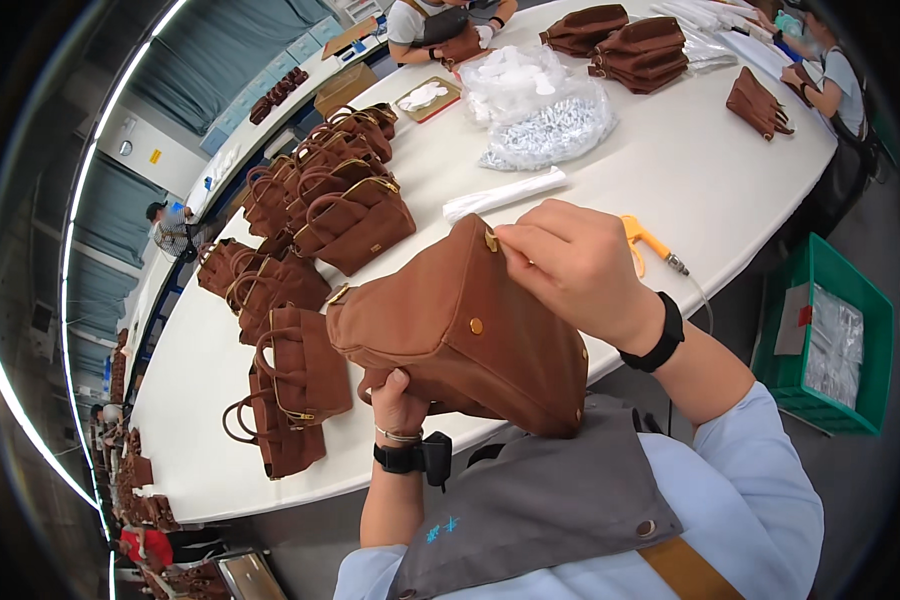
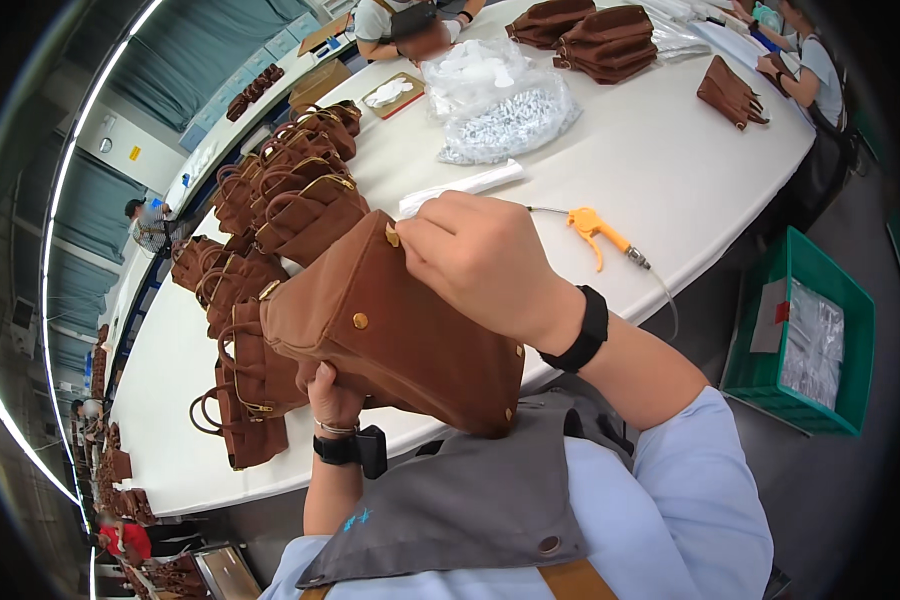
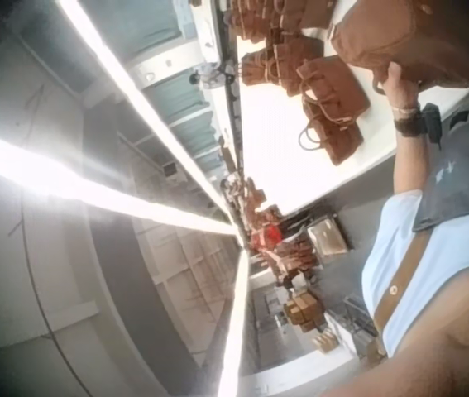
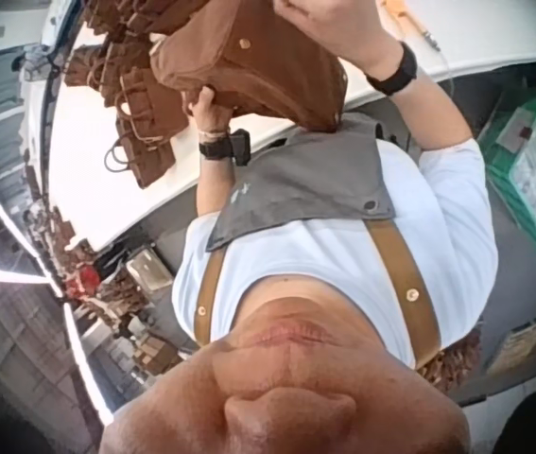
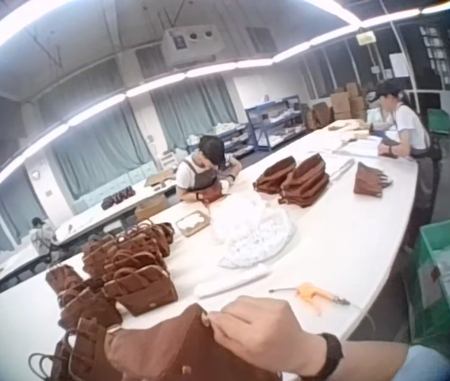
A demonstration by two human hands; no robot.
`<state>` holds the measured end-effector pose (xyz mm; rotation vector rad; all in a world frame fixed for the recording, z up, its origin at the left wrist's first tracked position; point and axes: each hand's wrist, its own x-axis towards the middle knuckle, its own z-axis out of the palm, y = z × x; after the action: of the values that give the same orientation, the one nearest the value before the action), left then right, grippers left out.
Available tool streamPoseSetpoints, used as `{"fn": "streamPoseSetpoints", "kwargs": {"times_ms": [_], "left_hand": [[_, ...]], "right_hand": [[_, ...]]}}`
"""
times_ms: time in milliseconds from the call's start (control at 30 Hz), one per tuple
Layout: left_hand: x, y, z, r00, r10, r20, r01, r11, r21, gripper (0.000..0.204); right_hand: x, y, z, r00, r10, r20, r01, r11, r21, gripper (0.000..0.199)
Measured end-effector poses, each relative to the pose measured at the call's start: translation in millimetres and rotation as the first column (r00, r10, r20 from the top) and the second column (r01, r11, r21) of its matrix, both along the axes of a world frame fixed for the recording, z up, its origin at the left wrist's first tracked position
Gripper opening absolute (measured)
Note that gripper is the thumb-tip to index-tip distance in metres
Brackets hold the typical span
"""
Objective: The person assembles brown handbags on a white workbench in a factory setting. They attach metal feet to the bottom corners of the bags, inspect the zippers and handles, and arrange the finished items in rows. Other workers are visible in the background performing similar tasks.
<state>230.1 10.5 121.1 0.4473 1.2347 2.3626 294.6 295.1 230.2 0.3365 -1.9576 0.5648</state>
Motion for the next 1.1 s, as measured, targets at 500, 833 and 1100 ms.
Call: {"fn": "streamPoseSetpoints", "kwargs": {"times_ms": [500, 833, 1100], "left_hand": [[-4.1, -10.7, -15.2, 0.993, 0.057, 0.106, -0.058, 0.998, 0.010, 0.071], [-8.0, -34.6, -35.3, 0.967, 0.153, 0.202, -0.159, 0.987, 0.017, 0.056], [-8.6, -39.1, -41.0, 0.958, 0.144, 0.247, -0.160, 0.986, 0.048, 0.057]], "right_hand": [[-6.0, 23.3, 4.5, 0.972, -0.151, -0.180, 0.163, 0.985, 0.059, 0.015], [35.7, 20.4, -85.1, 0.964, 0.079, 0.253, -0.052, 0.992, -0.114, 0.012], [64.1, 6.8, -110.9, 0.939, 0.059, 0.338, -0.046, 0.998, -0.047, 0.015]]}}
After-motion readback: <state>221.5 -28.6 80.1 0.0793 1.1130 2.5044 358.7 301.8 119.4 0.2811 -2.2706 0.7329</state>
